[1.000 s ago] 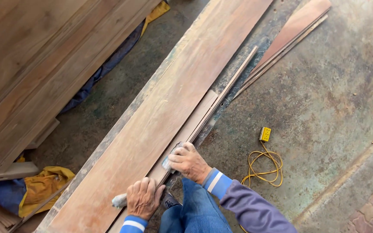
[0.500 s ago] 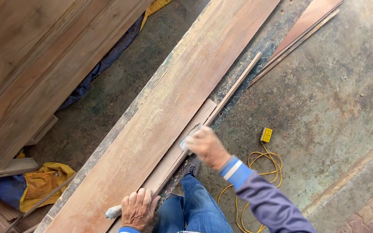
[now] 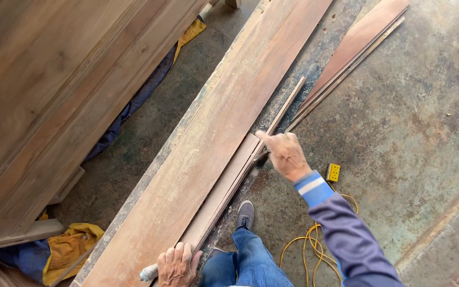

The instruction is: Sanding the edge of a long wooden plank with a sanding block.

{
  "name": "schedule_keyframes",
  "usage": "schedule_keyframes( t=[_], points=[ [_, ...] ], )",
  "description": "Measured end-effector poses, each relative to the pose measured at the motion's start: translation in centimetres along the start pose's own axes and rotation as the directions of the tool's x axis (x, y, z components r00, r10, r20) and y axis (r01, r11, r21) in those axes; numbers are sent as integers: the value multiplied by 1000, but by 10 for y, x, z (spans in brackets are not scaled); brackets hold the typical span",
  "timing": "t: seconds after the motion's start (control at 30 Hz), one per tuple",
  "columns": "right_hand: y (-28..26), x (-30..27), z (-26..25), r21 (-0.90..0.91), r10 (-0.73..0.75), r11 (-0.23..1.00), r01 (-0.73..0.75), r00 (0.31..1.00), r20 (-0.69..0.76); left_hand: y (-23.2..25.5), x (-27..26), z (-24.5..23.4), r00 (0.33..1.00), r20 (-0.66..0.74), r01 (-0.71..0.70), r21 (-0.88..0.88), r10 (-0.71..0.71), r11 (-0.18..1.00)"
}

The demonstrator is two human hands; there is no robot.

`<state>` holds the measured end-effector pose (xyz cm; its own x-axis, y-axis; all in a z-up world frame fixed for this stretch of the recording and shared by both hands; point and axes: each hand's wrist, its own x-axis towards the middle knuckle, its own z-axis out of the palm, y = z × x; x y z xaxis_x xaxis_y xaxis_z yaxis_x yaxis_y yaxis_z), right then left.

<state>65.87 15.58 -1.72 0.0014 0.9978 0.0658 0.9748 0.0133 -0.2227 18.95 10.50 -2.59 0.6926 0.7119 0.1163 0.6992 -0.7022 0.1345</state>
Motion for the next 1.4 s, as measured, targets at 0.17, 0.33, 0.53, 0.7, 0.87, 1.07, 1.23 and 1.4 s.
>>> schedule_keyframes(
  t=[0.17,0.33,0.53,0.7,0.87,1.07,1.23,1.4],
  points=[
    [-27,-45,35,872,821,50,-486,518,241,-1,-1,4,1000,-18,-13,2,13,1000],
    [-72,-20,46,926,818,-365,-96,442,368,-5,-6,8,998,-45,-45,19,46,999],
    [-75,-14,61,953,879,-296,-59,373,296,-5,-8,12,996,-85,-16,26,18,1000],
    [-81,-1,48,920,885,-303,-247,285,368,-4,-9,12,997,-64,35,18,-34,999],
    [-89,6,57,855,928,-171,-489,211,306,-6,-12,12,1000,-20,23,33,-23,999],
    [-61,26,73,802,955,-50,-595,206,212,-16,-20,31,998,-63,-20,33,22,999],
    [-42,33,64,765,960,149,-626,277,40,-17,-23,31,996,-74,-38,64,43,997],
    [-78,20,64,727,942,98,-680,299,153,-31,-30,59,966,-196,-152,95,168,984]
  ],
)
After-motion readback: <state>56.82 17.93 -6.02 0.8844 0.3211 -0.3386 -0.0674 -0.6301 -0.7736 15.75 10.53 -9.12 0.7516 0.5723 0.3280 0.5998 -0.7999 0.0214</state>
